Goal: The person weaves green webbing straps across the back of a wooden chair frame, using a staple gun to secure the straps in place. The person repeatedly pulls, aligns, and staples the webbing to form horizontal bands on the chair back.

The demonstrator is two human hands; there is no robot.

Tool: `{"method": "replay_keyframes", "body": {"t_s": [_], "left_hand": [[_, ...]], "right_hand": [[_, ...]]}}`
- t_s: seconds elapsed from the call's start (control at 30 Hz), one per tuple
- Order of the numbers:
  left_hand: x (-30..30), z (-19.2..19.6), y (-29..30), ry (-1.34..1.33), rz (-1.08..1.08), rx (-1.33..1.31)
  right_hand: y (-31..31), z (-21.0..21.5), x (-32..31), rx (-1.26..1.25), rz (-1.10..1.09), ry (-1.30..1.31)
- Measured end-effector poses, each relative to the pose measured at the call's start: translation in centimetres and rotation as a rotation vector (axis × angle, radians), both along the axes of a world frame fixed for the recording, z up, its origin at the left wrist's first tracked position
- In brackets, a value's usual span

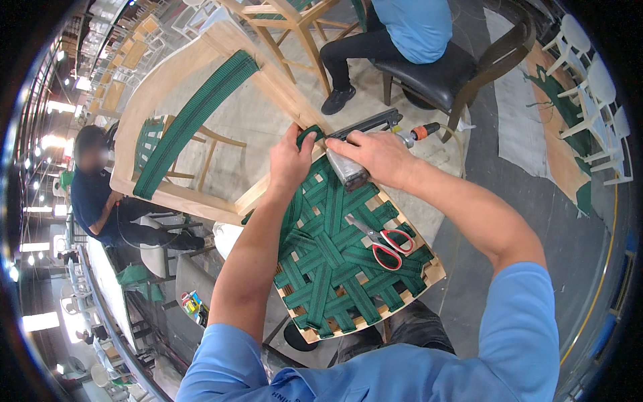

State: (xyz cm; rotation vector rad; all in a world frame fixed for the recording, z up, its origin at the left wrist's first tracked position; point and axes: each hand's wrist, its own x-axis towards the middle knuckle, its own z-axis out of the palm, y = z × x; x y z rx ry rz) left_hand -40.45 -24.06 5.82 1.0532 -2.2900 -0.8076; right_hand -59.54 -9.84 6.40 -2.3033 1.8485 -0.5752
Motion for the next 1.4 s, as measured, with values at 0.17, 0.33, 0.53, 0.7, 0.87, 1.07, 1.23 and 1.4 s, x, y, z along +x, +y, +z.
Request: {"method": "replay_keyframes", "body": {"t_s": [0.17, 0.33, 0.53, 0.7, 0.87, 1.07, 1.23, 1.4], "left_hand": [[0.0, -0.4, -0.1, 0.023, 0.036, -0.001], [0.0, -0.6, -0.1, 0.007, 0.011, -0.021], [0.4, -0.4, -0.7, -0.026, -0.019, -0.023], [0.6, -0.6, -1.0, -0.038, -0.021, -0.046], [0.3, -0.6, -0.9, -0.061, -0.024, -0.059], [0.5, -0.8, -1.0, -0.056, -0.023, -0.076], [0.4, -0.5, -0.9, -0.08, -0.004, -0.042], [0.4, 0.0, -0.7, -0.109, 0.006, -0.038]], "right_hand": [[-0.5, 0.0, 0.3, -0.062, 0.041, 0.063], [-0.7, -0.1, 0.4, -0.065, 0.029, 0.116], [-0.8, 0.4, 0.7, 0.014, 0.001, 0.187], [-0.8, 0.6, 0.8, -0.036, 0.017, 0.151], [-0.7, 0.8, 0.6, -0.048, 0.0, 0.155], [-0.6, 1.3, 0.6, -0.053, -0.001, 0.212], [-0.8, 1.9, 0.1, -0.167, 0.015, 0.179], [-0.9, 2.6, -0.2, -0.147, 0.04, 0.193]]}}
